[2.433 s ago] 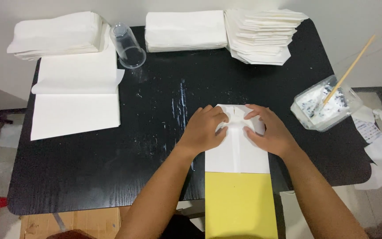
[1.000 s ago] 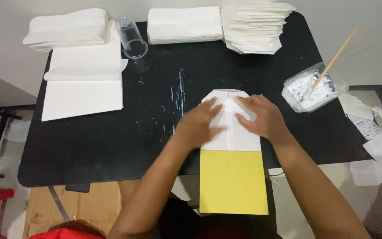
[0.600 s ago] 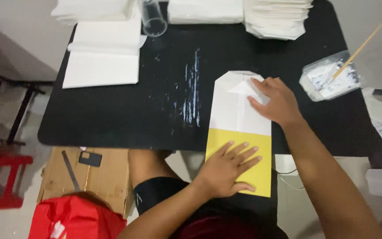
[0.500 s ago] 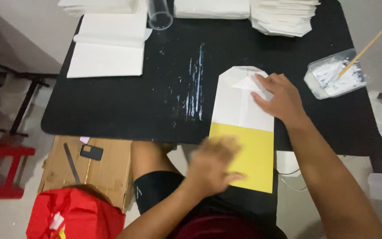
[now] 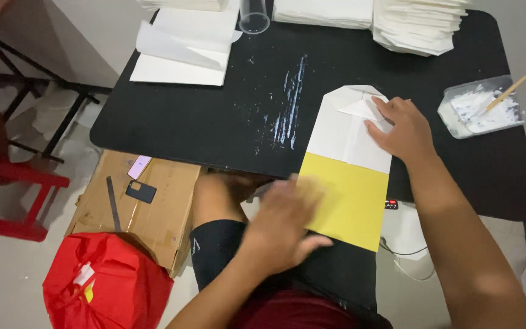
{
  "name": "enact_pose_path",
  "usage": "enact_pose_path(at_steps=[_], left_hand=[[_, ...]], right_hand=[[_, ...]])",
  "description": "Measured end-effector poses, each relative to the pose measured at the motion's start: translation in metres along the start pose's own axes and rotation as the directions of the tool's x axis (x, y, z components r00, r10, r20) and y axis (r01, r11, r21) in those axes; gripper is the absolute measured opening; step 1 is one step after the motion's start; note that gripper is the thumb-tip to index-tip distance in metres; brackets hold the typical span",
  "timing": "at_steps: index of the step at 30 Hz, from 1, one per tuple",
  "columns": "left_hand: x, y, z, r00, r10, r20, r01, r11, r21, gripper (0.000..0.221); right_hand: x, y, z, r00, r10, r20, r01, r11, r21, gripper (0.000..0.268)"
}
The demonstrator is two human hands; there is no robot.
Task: Assembling paper bags by folding paper sheets and applying glue with a brush.
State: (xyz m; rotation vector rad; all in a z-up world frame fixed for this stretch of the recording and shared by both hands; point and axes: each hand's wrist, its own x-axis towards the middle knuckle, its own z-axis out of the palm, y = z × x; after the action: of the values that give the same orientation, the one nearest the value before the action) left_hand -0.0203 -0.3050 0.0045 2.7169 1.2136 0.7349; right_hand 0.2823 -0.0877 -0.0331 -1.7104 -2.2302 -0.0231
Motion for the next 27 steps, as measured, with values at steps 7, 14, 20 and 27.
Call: enact_pose_path(at_steps=[7,14,20,27], left_hand=[[-0.009,-0.032,0.019,0.971,-0.237,0.028,0.238,0.970,-0.038,0.089],[-0.012,-0.048,-0.007,0.867,-0.433,-0.245,0.483,0.851,0.207,0.066],[0.086,-0.065,0.050,0.977,-0.026,-0.210,0.015,0.999,-0.051,0.064],[0.195,-0.077,0.096,0.883,-0.179,0.435,0.109,0.977,0.181,0.088]], right_hand=[[-0.001,0.011,0.005,0.996,-0.025,-0.084,0.028,0.999,0.031,0.054],[-0.001,0.003,-0.002,0.996,-0.052,-0.067,0.060,0.991,0.122,0.056],[-0.002,-0.003,-0.007,0.997,-0.060,-0.052,0.068,0.983,0.173,0.054],[0.000,0.010,0.010,0.996,-0.049,-0.078,0.068,0.960,0.272,0.042]])
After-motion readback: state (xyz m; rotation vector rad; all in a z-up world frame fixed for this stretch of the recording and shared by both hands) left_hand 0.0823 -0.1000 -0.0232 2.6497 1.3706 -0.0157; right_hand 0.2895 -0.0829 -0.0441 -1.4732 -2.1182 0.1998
